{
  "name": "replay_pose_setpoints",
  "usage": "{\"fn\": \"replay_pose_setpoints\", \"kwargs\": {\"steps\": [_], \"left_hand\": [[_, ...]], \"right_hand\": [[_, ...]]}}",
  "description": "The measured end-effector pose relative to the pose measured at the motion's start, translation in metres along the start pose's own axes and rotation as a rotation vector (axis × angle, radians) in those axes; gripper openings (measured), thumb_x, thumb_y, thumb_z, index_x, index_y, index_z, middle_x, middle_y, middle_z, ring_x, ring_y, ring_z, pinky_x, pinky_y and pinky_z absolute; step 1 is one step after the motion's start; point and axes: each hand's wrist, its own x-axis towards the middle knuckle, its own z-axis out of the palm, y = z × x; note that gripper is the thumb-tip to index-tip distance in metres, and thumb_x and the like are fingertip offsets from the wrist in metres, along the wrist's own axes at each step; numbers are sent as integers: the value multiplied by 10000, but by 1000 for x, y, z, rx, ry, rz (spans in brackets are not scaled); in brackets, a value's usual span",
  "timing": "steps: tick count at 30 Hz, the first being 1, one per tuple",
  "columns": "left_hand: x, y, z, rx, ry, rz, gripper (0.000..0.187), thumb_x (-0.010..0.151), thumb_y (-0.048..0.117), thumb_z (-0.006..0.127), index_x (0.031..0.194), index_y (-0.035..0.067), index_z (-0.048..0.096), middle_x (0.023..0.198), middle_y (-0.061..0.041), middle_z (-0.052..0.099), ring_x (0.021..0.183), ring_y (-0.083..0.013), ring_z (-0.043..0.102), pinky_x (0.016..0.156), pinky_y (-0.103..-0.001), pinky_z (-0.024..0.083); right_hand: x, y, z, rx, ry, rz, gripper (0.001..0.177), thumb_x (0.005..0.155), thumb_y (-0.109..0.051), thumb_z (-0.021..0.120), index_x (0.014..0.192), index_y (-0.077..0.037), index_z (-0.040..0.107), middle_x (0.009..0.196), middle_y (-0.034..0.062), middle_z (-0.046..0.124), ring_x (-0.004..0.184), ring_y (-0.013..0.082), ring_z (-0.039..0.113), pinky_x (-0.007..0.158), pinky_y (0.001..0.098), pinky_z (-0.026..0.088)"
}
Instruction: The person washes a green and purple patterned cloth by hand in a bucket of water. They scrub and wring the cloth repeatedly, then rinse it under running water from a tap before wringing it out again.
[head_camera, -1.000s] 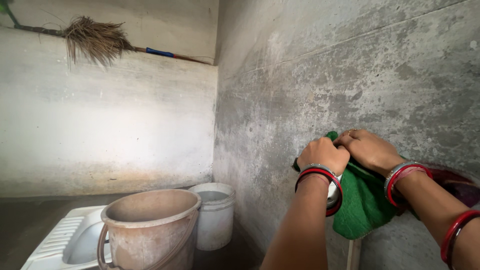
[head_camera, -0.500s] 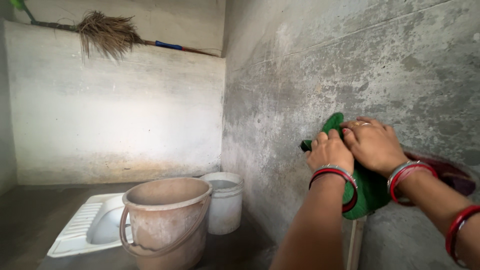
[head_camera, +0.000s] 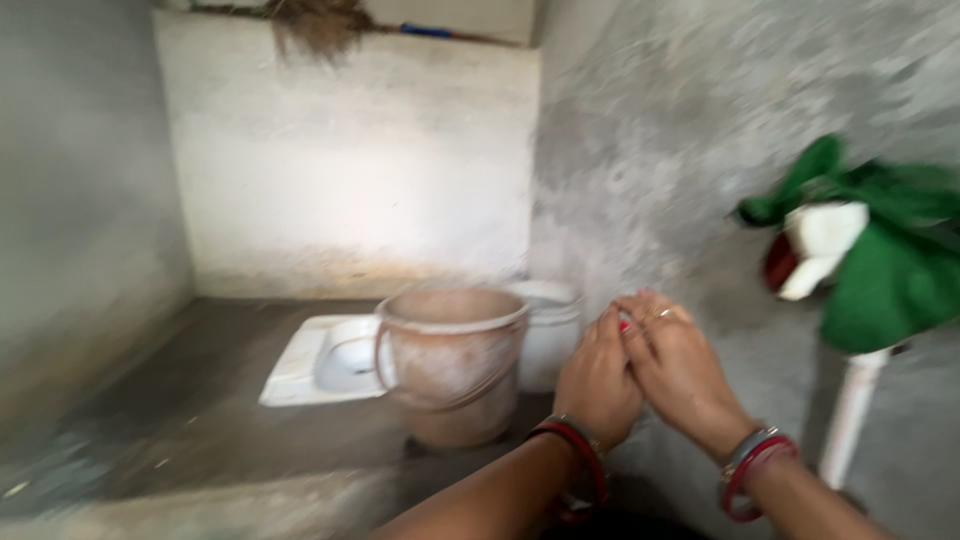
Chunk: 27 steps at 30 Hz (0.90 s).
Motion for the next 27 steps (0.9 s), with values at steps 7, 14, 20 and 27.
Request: {"fn": "replay_pose_setpoints", "kwargs": {"steps": [7,14,20,27], "left_hand": [[-81,-90,-56,97,30,-83,495,1002,242,470,1414,-32,461,1347,-234,595,1234,-409,560,1001,-491,463],[-171,-155,-119,201,88,-191,441,1005,202,486,1389,-15,501,1316,-239,625,1203,-414,598,982,-499,489],[-227,-170,-179,308,48,-400,389,994,184,487,1337,6,530,1326,-231,619,1182,-418,605,977,-507,490],[-251,-187,-178,403,130,-480,505,974,178,514,1441,-12,482,1429,-249,560,1195,-422,613,995,-504,488]], "right_hand": [[-50,-52,124,164,-40,57,398,974,-206,482,1247,3,683,1283,213,682,1252,370,593,1091,440,422],[-100,-121,221,262,-194,191,392,986,-227,509,1289,-48,682,1216,230,694,1152,382,646,1010,443,481],[-127,-189,277,481,-325,293,382,994,-223,511,1291,-51,680,1175,227,725,1099,374,699,960,434,517],[-142,-199,306,511,-347,227,383,977,-194,551,1303,-43,683,1221,255,691,1150,411,666,971,439,517]]}}
